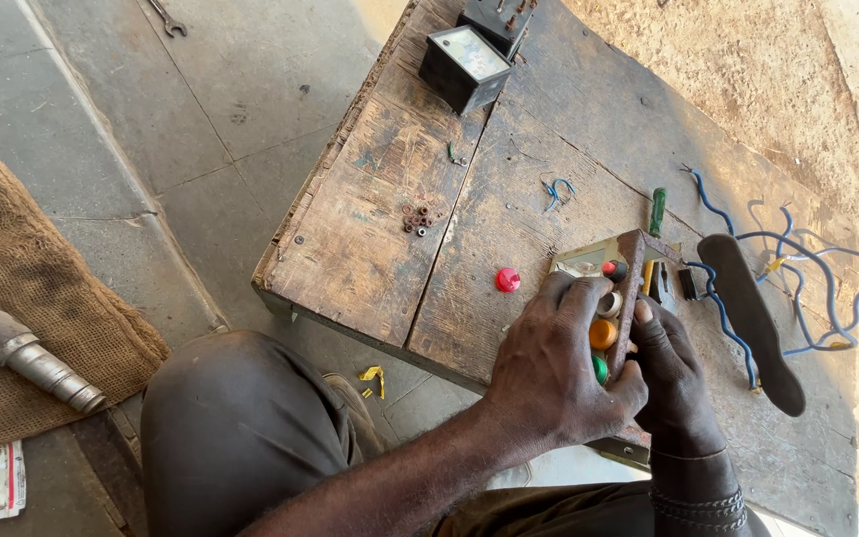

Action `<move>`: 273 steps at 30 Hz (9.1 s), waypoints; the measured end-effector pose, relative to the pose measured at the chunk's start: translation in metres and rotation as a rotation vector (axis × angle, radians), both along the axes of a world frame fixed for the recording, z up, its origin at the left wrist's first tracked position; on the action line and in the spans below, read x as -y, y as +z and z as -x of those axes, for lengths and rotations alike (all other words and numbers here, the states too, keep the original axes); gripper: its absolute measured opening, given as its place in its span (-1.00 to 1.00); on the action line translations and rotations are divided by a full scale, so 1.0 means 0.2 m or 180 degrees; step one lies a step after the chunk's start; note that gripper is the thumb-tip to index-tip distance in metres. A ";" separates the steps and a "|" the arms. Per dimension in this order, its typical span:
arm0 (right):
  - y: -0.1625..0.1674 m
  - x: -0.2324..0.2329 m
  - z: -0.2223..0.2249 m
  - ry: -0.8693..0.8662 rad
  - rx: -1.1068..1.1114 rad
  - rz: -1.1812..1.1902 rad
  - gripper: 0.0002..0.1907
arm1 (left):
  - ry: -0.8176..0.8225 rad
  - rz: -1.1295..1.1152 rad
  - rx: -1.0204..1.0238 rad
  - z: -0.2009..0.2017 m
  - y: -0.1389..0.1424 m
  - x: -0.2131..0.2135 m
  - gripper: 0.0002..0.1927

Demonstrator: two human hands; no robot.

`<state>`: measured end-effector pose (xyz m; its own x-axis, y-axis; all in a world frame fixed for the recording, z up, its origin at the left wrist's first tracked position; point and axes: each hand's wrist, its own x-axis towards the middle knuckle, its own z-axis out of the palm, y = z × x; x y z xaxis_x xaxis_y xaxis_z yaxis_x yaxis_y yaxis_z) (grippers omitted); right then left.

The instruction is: The person assembles a small electrical box by stripping wires, inserting them into terminal blocks, and tightening screws with a screwdriver. They then attach colored plastic caps to the terminals and inspect the assembled unit.

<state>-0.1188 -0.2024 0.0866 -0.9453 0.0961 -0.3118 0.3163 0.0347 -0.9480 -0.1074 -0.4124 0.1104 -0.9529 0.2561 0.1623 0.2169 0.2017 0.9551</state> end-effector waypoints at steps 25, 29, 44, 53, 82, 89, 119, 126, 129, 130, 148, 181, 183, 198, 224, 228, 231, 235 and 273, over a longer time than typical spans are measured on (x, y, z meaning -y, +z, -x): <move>0.18 -0.08 -0.28 0.0931 -0.0838 -0.0987 -0.63 | -0.0548 0.0928 0.0471 -0.05 0.05 -0.15 -0.55; 0.18 -0.09 -0.28 0.0884 -0.0868 -0.0989 -0.64 | -0.0234 0.1012 0.0408 -0.06 0.04 -0.18 -0.45; 0.13 -0.11 -0.28 0.0936 -0.0973 -0.1216 -0.61 | -0.0585 0.0818 0.0623 -0.02 -0.06 -0.15 -0.36; 0.13 -0.10 -0.29 0.0897 -0.0848 -0.1018 -0.60 | -0.0483 0.0462 0.0743 0.00 -0.14 -0.15 -0.26; 0.24 -0.17 -0.35 0.1486 -0.0151 -0.0712 -0.66 | -0.0606 0.1123 -0.0924 -0.20 0.02 -0.05 -0.50; 0.25 -0.18 -0.36 0.1547 -0.0210 -0.0826 -0.68 | -0.0904 0.1363 0.0388 -0.17 -0.03 -0.10 -0.38; 0.15 -0.49 -0.36 0.1515 0.0090 -0.0058 -0.64 | -0.0831 0.0087 -0.0695 -0.23 -0.13 -0.12 -0.39; 0.10 -0.55 -0.36 0.1187 0.0173 0.0790 -0.64 | -0.0943 0.0709 -0.0350 -0.37 -0.18 -0.29 -0.53; 0.11 -0.55 -0.37 0.0518 0.0278 -0.0489 -0.57 | -0.0907 0.0856 -0.0777 -0.36 -0.20 -0.33 -0.72; 0.12 -0.54 -0.37 0.0455 0.0139 -0.0250 -0.54 | -0.0735 0.0936 -0.1040 -0.36 -0.20 -0.34 -0.76; 0.29 -0.37 -0.45 0.1112 -0.1496 0.0829 -0.51 | 0.1143 -0.0546 -0.2252 -0.17 -0.07 -0.23 -0.22; 0.02 -0.27 -0.37 0.0236 -0.3821 -0.4595 -0.60 | -0.0625 0.0814 -0.1897 -0.34 -0.11 -0.31 0.18; 0.02 -0.25 -0.36 0.0239 -0.3994 -0.4471 -0.60 | -0.0644 0.0751 -0.1914 -0.34 -0.12 -0.31 0.13; 0.08 -0.16 -0.31 0.0288 -0.3063 -0.3581 -0.70 | -0.1090 -0.0136 -0.0909 -0.31 0.00 -0.19 -0.32; 0.00 -0.07 -0.41 0.0374 -0.1500 -0.1652 -0.53 | -0.0485 0.0333 -0.1684 -0.11 -0.11 -0.13 -0.63; 0.00 -0.09 -0.40 0.0660 -0.1373 -0.1430 -0.53 | -0.0401 0.1112 -0.2016 -0.14 -0.15 -0.17 -0.81; -0.03 -0.10 -0.39 0.0508 -0.1951 -0.2335 -0.52 | -0.0570 0.1122 -0.1722 -0.15 -0.16 -0.18 -0.80; -0.06 -0.10 -0.39 0.0438 -0.2097 -0.2225 -0.51 | -0.0648 0.1115 -0.1284 -0.17 -0.16 -0.17 -0.85; 0.05 0.05 -0.35 0.0576 -0.3024 -0.2285 -0.55 | 0.0035 -0.0810 -0.1239 -0.29 -0.11 -0.18 -0.79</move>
<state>-0.0494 -0.2124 0.0971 -0.7862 -0.1953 0.5864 -0.5617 0.6214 -0.5461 -0.0500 -0.3758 0.0885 -0.8111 0.1520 0.5649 0.5683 -0.0243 0.8225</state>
